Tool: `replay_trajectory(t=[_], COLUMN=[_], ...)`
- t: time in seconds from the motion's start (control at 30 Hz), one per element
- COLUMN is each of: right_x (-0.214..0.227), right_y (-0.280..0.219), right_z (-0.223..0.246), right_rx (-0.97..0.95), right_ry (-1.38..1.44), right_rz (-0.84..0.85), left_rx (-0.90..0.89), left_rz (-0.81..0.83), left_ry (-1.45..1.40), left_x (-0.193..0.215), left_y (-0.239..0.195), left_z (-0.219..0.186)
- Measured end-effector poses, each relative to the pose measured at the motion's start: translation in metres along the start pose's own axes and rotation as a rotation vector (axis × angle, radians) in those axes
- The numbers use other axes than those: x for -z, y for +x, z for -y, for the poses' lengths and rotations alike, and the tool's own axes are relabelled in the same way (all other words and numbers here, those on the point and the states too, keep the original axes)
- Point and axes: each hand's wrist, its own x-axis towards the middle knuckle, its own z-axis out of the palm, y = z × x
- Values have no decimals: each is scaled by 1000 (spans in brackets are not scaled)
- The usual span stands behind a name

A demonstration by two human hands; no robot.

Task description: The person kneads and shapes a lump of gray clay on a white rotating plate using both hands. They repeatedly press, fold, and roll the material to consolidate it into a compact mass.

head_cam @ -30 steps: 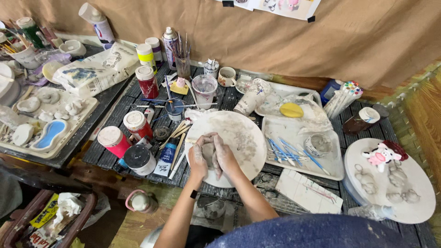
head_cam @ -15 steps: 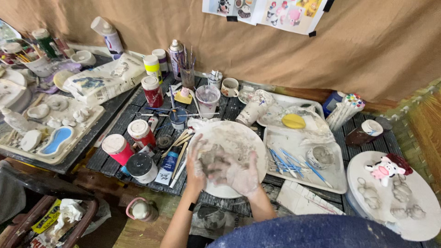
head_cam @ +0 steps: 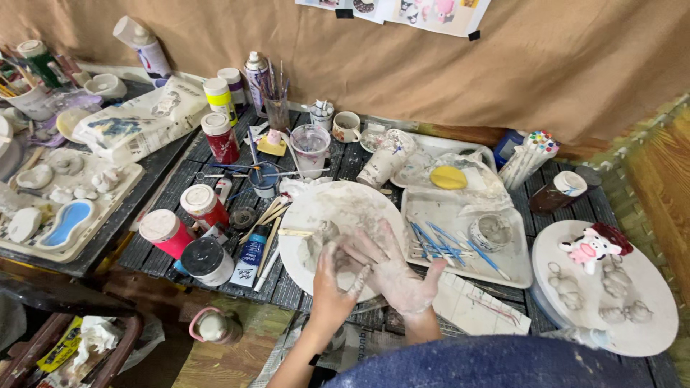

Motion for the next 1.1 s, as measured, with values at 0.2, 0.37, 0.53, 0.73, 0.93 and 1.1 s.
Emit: replay_trajectory(t=[0.2,0.37,0.53,0.73,0.93,1.1], right_x=[12,25,28,23,34,47], right_y=[-12,-18,-20,-20,-15,-16], right_z=[8,11,12,8,2,-14], right_rx=[9,-51,-61,-59,-5,-6], right_ry=[177,217,-48,-255,-397,-410], right_rz=[30,98,11,-53,-128,-136], left_rx=[100,130,150,-91,-188,76], left_rz=[339,362,306,179,117,142], left_ry=[-314,-230,-107,54,262,229], left_x=[-6,-2,4,9,3,5], left_y=[4,3,5,1,6,7], left_z=[34,38,11,-13,8,30])
